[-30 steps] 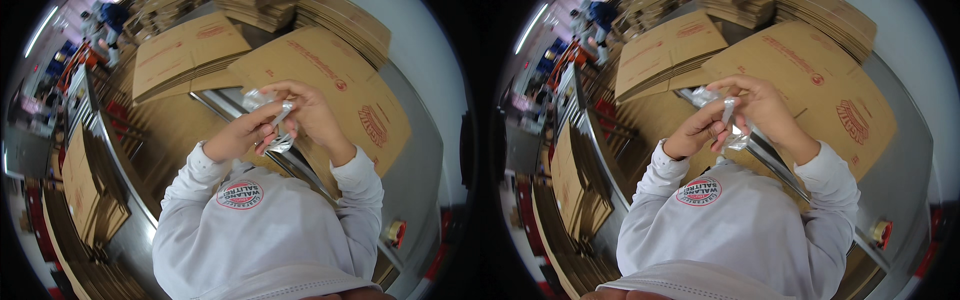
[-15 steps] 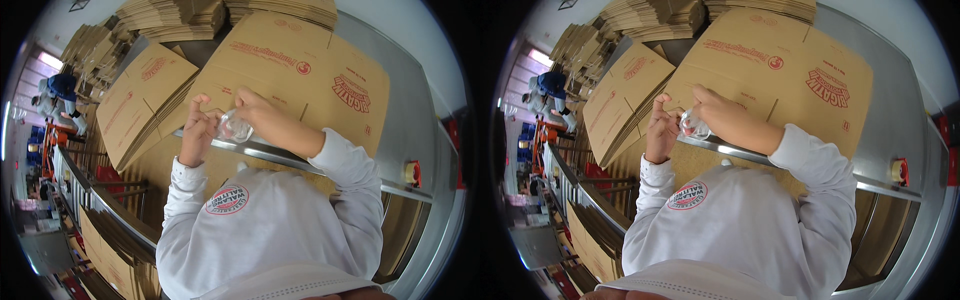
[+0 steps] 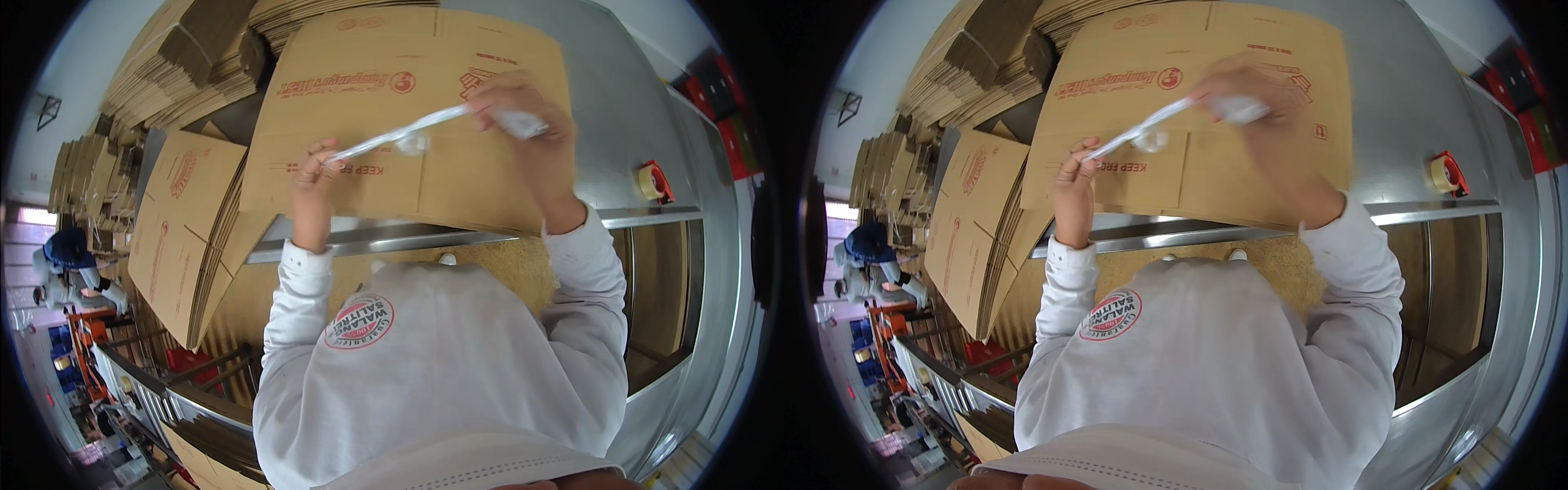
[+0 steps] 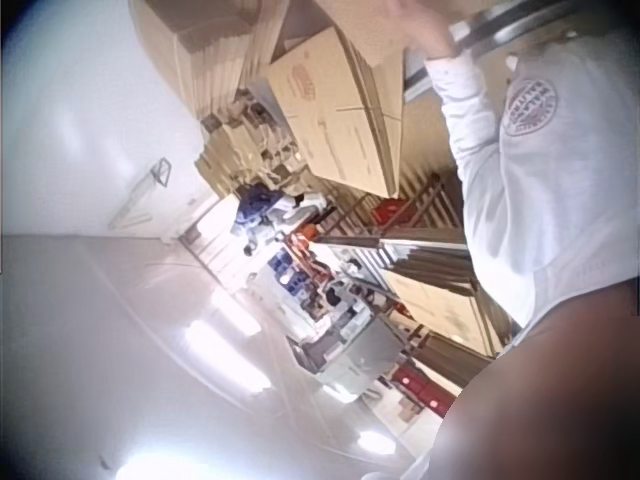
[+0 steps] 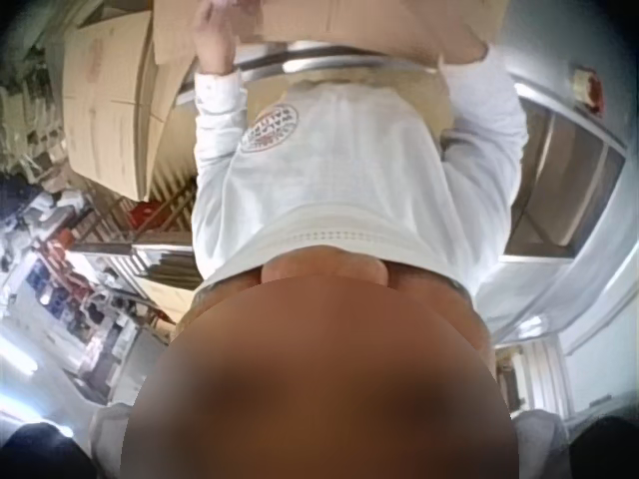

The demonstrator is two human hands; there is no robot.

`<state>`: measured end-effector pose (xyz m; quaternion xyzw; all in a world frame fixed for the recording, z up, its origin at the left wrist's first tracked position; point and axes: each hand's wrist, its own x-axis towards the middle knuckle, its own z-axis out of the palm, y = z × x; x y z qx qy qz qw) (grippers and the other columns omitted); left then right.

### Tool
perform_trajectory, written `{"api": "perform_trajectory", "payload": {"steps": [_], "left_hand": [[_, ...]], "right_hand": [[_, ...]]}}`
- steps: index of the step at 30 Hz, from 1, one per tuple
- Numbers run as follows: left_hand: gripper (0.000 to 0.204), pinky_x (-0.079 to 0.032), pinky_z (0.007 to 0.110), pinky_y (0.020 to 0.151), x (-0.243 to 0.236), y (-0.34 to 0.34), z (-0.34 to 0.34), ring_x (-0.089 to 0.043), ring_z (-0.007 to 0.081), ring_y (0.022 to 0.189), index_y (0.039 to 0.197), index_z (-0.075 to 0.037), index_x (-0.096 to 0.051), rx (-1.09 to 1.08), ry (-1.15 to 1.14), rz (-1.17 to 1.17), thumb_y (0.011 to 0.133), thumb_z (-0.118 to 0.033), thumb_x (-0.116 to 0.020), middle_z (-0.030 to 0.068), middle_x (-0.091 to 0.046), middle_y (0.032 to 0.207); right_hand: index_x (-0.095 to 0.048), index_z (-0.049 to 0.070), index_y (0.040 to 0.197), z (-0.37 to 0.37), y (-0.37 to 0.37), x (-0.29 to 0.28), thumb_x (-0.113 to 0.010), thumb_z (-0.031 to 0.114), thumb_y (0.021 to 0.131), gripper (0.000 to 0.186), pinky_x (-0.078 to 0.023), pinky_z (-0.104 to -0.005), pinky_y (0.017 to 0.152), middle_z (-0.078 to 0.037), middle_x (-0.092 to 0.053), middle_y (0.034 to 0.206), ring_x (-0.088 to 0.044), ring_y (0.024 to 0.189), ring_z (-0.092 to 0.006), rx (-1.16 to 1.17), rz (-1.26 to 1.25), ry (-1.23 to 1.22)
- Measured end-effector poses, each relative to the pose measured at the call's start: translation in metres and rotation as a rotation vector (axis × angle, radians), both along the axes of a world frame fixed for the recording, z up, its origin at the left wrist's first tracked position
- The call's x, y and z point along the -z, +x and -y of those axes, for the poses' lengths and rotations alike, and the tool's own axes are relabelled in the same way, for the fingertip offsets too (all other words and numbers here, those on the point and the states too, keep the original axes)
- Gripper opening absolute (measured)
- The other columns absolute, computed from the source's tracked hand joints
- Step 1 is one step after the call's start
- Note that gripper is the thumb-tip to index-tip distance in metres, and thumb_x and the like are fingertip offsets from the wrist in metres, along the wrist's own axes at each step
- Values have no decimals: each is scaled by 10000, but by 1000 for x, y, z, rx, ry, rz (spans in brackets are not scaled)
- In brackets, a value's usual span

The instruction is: The person repeatedly picks up flat cardboard boxes, folds the flaps, and seals them with packing tape using a handheld dispenser. The person then stacks the sealed boxes on the table and later removes a plastic strap from a stack of boxes.

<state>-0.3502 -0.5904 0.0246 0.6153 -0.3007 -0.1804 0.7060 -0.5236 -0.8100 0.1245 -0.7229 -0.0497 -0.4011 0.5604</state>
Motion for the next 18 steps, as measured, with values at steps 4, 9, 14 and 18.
{"api": "perform_trajectory", "payload": {"steps": [4, 9, 14, 18], "left_hand": [[298, -466, 300, 888, -8, -26, -6, -592, 175, 993, 1206, -7, -541, -51, -24, -39, 950, -155, -577, 93, -597, 1140], [199, -485, 292, 802, 44, -1, -91, -606, 171, 818, 1106, 1, -575, -573, -155, -30, 960, -132, -551, 81, -622, 917], [202, -456, 279, 817, 74, 40, -244, -573, 173, 895, 1105, -6, -585, -1193, -51, 374, 946, -129, -567, 92, -602, 998], [463, -434, 381, 910, 65, 50, -396, -552, 250, 1032, 1209, -32, -566, -1713, 800, 446, 866, -325, -672, 146, -583, 1133]], "right_hand": [[-655, -46, 1010, 119, -60, 8, -577, 18, 918, 136, -542, -313, 781, -146, -675, 985, -666, 772, -203, 817, 185, -59], [-698, 26, 974, 294, -189, 126, -670, 58, 846, 136, -482, -383, 813, -145, -638, 947, -608, 904, -280, 1463, -50, -636], [-681, 109, 1074, 364, -278, 276, -525, 2, 804, 330, -460, -440, 892, -156, -644, 1112, -594, 1059, -358, 1190, -1053, -739], [-671, 95, 1088, 378, -255, 249, -521, 14, 813, 324, -481, -434, 869, -189, -671, 1051, -639, 976, -360, 1203, -1159, -470]]}}
